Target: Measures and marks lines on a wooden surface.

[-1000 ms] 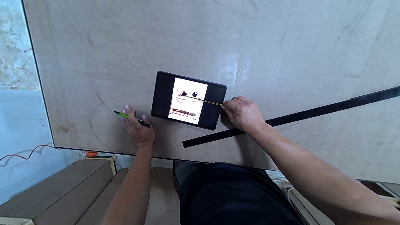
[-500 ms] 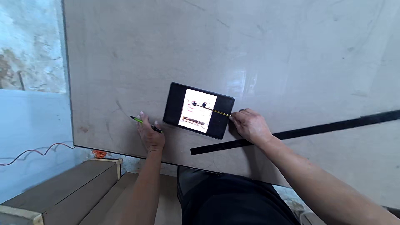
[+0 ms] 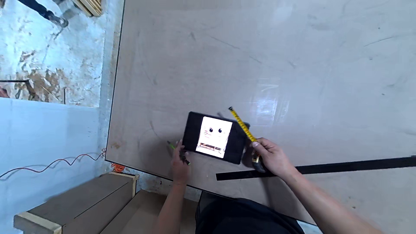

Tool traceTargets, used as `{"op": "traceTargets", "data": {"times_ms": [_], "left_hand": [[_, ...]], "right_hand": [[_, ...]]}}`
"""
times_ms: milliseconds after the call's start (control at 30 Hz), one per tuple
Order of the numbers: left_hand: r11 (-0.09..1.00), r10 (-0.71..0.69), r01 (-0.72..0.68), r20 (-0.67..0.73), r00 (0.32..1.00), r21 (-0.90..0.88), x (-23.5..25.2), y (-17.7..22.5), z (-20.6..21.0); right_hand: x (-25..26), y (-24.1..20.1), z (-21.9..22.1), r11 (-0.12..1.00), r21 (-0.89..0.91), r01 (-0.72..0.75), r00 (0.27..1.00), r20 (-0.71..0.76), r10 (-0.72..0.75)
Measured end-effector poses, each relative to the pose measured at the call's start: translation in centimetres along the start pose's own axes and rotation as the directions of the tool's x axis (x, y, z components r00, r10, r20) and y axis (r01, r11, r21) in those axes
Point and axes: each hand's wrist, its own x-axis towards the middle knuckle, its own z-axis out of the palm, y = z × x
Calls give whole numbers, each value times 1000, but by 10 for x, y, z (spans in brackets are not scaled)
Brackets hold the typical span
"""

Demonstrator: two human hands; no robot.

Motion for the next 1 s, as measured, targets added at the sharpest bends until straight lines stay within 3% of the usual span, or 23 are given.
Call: {"op": "traceTargets", "data": {"times_ms": [200,300,367,433,500,567,633,700,767,867,933,1000], "left_hand": [[963,-232,249,-148,961,108,16,-62,-74],[909,-355,385,-185,916,159,36,-77,-109],[905,-320,362,-202,926,224,49,-57,-118],[943,-101,132,-115,988,305,57,-26,-103],[944,135,-145,53,989,297,62,11,-67],[888,335,-383,214,918,254,70,46,-18],[818,427,-519,341,837,249,82,78,28],[768,412,-559,428,805,312,92,97,63],[770,338,-521,456,823,369,98,107,80],[806,168,-383,447,879,450,113,121,66],[843,122,-313,410,904,438,131,117,52],[879,120,-282,395,911,384,152,105,43]], "right_hand": [[40,-39,98,985,-11,170,942,296,-159],[58,-66,124,997,4,80,871,486,-71],[66,-72,120,999,-34,28,845,535,-5],[71,-66,100,994,-106,32,851,524,29],[74,-59,73,978,-203,55,873,484,51],[79,-56,47,947,-309,84,897,438,63],[83,-57,21,905,-413,106,919,389,71],[88,-53,-1,877,-466,116,929,364,70],[90,-49,-20,875,-472,109,936,345,69],[91,-41,-56,851,-510,123,938,340,69],[86,-24,-110,825,-558,89,952,291,95],[73,4,-194,805,-594,-5,980,156,122]]}}
